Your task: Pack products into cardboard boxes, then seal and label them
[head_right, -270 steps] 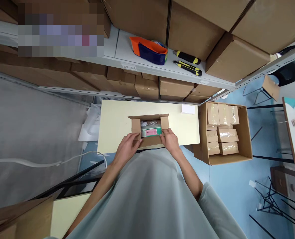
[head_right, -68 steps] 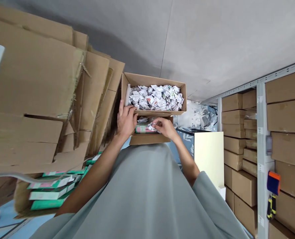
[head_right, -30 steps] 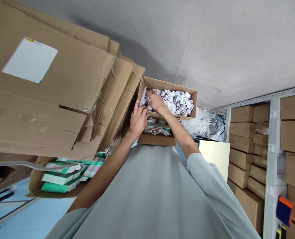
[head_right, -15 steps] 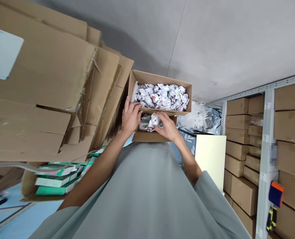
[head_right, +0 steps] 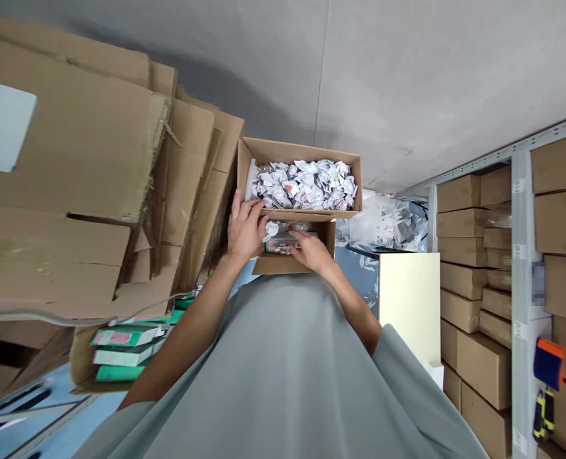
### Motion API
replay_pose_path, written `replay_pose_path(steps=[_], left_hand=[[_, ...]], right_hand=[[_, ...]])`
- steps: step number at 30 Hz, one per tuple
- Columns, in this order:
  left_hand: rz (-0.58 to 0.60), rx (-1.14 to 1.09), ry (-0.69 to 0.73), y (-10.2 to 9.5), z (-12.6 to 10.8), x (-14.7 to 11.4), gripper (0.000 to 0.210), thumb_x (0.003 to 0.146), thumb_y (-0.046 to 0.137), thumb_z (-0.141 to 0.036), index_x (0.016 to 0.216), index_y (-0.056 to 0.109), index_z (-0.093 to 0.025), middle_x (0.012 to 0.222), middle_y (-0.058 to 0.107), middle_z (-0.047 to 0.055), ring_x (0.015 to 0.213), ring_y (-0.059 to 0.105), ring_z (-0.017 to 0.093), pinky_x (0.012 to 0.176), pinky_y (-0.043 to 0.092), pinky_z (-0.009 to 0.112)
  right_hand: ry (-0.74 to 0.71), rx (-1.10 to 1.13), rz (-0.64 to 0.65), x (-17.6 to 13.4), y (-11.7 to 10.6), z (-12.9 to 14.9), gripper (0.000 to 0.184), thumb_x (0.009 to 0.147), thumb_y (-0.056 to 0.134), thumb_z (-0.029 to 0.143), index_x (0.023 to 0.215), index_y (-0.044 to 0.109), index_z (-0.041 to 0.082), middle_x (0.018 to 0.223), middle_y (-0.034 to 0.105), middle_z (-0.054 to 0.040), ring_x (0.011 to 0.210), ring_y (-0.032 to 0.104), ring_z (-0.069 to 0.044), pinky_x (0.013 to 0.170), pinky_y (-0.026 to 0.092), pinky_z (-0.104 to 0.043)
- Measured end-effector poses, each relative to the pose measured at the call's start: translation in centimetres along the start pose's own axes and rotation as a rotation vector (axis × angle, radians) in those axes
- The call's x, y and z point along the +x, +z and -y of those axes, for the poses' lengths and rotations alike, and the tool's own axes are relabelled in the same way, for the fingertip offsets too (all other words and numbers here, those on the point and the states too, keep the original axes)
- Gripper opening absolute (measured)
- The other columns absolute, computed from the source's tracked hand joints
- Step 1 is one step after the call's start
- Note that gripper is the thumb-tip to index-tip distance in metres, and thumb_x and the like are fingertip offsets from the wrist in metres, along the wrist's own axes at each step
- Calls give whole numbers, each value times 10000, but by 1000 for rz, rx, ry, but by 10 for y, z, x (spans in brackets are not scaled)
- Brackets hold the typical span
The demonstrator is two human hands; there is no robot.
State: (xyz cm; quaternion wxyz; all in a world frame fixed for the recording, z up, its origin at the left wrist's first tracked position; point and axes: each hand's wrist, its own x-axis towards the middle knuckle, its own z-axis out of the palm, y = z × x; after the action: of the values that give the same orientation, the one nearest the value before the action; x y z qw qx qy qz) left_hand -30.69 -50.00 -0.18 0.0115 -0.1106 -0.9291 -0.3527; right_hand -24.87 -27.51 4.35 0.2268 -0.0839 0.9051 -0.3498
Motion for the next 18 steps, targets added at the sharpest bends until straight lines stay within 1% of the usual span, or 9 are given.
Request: replay_pose_path(steps=[2, 5, 7, 9, 11, 13, 14, 16, 18], left_hand=[[-1, -7, -1, 0, 1, -1, 472, 1097, 467, -273, 1516, 655, -165, 1540, 637, 196, 1752, 209, 338, 1388, 323, 559], [-21, -36, 4, -1, 2, -4, 489, 1086, 486, -280, 1545, 631, -194, 1641, 571, 179, 1751, 217, 338, 1405, 290, 577], [-65, -55, -5, -4, 1, -12, 520, 1078, 520, -301, 1585, 587, -205, 1737, 474, 176, 1747, 228, 347, 1414, 262, 584], [-126, -62, -53, -8, -1, -27, 585, 1069, 568, -343, 1634, 520, -199, 1789, 391, 194, 1729, 275, 356, 1406, 281, 566], [-170, -60, -155, -11, -4, -46, 673, 1052, 616, -398, 1668, 457, -179, 1767, 402, 229, 1664, 405, 359, 1346, 397, 527], [-157, -54, -297, -13, -5, -67, 732, 1019, 655, -448, 1656, 444, -153, 1640, 539, 251, 1460, 627, 345, 1189, 555, 486], [-133, -42, -363, -14, -5, -77, 719, 1002, 667, -465, 1620, 478, -149, 1552, 615, 239, 1336, 702, 329, 1115, 598, 468], [-86, -2, -464, -15, -5, -93, 609, 969, 677, -479, 1480, 591, -158, 1379, 725, 194, 1165, 761, 300, 1024, 626, 436], [-61, 40, -526, -15, -5, -102, 460, 948, 669, -485, 1285, 679, -172, 1235, 780, 160, 1074, 778, 289, 977, 629, 417]], right_hand=[[43, 27, -78, -22, -13, -8, 370, 1074, 662, 302, 1425, 722, 204, 1397, 778, -128, 1050, 797, -237, 1015, 603, -358], [147, 49, -244, -55, -34, -22, 259, 1089, 627, 373, 1252, 759, 221, 1134, 832, -79, 878, 771, -218, 888, 594, -331], [247, 27, -342, -73, -42, -32, 279, 1085, 629, 453, 1174, 749, 218, 1001, 823, -64, 817, 750, -226, 830, 570, -331], [351, -9, -400, -84, -44, -42, 340, 1071, 637, 526, 1153, 731, 210, 948, 813, -63, 804, 743, -239, 793, 544, -332], [432, -33, -408, -90, -42, -52, 387, 1057, 647, 565, 1167, 719, 202, 950, 816, -68, 828, 749, -253, 778, 524, -329], [466, -31, -380, -92, -38, -58, 389, 1054, 659, 566, 1163, 721, 198, 975, 826, -74, 853, 758, -257, 778, 511, -321], [467, -22, -358, -93, -35, -59, 370, 1061, 659, 553, 1146, 728, 200, 988, 831, -76, 855, 762, -252, 778, 506, -314], [452, -2, -307, -93, -32, -59, 311, 1086, 641, 503, 1093, 747, 211, 1005, 842, -74, 846, 768, -236, 773, 498, -298], [434, -2, -267, -92, -30, -57, 252, 1105, 621, 428, 1058, 764, 226, 1026, 853, -63, 845, 777, -222, 765, 489, -284]])
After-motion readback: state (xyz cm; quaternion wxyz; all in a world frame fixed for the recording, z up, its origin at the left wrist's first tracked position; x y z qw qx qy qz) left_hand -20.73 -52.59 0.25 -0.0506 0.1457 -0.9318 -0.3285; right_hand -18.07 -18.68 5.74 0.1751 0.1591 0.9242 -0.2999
